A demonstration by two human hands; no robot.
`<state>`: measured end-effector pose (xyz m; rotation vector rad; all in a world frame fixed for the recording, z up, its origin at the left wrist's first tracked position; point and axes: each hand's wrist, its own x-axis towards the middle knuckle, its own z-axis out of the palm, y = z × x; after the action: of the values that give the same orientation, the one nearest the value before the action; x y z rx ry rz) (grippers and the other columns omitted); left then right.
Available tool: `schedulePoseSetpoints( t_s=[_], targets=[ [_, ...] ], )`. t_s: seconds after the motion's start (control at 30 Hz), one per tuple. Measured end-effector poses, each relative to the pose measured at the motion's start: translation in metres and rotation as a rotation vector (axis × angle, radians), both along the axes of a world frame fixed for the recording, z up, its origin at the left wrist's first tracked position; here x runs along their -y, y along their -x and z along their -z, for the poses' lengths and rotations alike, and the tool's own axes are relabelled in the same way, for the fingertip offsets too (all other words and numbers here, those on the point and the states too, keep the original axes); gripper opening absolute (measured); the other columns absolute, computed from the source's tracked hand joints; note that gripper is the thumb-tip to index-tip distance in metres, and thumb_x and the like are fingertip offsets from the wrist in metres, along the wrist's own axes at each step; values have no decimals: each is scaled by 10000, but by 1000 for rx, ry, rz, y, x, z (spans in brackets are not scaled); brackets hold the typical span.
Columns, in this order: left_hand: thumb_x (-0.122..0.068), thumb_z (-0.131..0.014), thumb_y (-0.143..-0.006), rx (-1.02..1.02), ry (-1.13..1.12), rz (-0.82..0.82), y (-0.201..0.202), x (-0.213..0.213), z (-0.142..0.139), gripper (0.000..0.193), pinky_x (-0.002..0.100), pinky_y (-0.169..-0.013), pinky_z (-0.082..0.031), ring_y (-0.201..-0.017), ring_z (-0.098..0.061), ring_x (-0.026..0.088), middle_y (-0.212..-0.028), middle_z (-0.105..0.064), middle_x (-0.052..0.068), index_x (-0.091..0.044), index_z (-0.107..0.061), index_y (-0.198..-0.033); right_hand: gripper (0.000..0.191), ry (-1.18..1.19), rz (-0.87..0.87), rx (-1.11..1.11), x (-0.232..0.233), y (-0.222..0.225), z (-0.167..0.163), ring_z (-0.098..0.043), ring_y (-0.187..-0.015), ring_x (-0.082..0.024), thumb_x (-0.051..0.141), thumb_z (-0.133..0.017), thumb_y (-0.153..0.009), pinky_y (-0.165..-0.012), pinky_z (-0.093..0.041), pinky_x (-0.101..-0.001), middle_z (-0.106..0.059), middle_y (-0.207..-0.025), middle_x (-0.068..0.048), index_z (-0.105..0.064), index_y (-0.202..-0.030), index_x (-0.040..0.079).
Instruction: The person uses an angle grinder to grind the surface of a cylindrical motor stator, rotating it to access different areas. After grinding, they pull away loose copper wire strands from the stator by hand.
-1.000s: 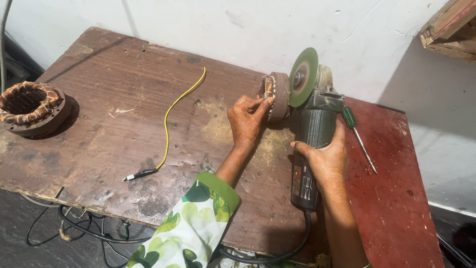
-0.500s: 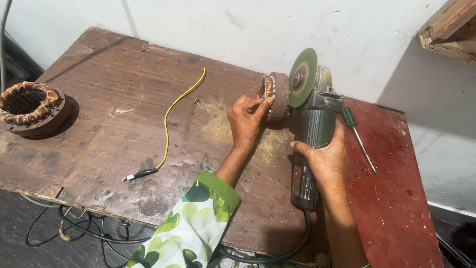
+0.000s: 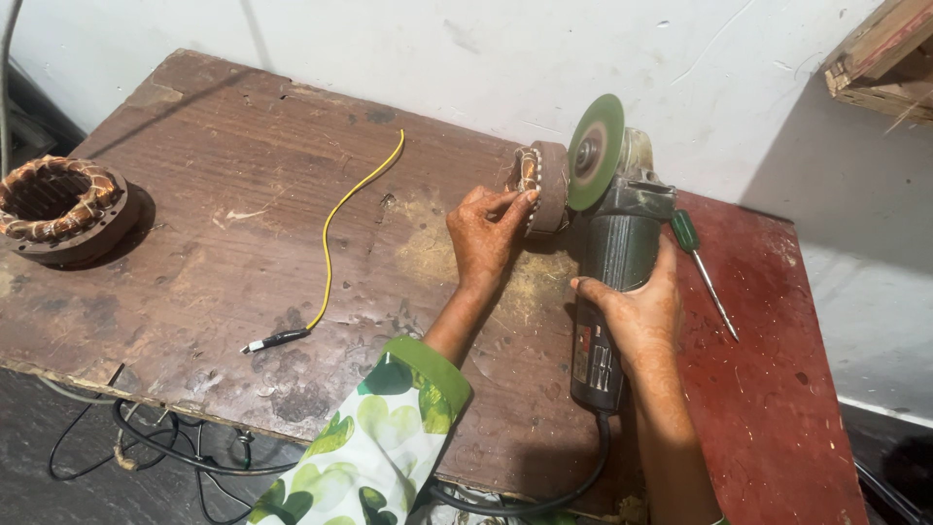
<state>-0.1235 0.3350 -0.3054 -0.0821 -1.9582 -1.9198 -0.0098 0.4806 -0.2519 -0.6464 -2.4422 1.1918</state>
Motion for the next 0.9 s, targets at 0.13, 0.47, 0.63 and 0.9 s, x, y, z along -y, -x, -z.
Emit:
schedulePoseSetpoints(
  t_s=[0.13,0.47,0.63,0.9],
  targets=[
    [-277,-841,-792,28,6,-1,0,2,0,242,297,-604,-599,-714,-627,120,-817,-650,28,-84,-809,-934,1148,25,-4,-17,0,1,3,-742,-792,-216,149,-905,-605,-677,-638,-351,-707,-1092,-122,-263,-1557,111],
    [-288,-847,-777,36,-19,-3,0,8,-4,258,297,-625,-617,-734,-638,119,-831,-650,27,-89,-811,-938,1138,76,-16,-9,9,1,0,-741,-766,-210,125,-888,-622,-626,-641,-339,-700,-1098,-101,-255,-1567,159],
    [-297,-847,-785,35,2,-13,-3,10,-9,267,302,-607,-591,-719,-616,121,-819,-645,31,-82,-814,-939,1142,65,-20,-16,10,1,-2,-743,-762,-212,115,-888,-620,-630,-640,-339,-707,-1082,-107,-249,-1567,145],
    [-310,-845,-789,26,10,-15,-5,11,-14,277,300,-601,-580,-710,-606,122,-806,-633,29,-79,-814,-938,1143,55,-22,-25,8,2,0,-745,-772,-212,134,-894,-609,-647,-644,-341,-713,-1080,-116,-261,-1561,120]
  ],
)
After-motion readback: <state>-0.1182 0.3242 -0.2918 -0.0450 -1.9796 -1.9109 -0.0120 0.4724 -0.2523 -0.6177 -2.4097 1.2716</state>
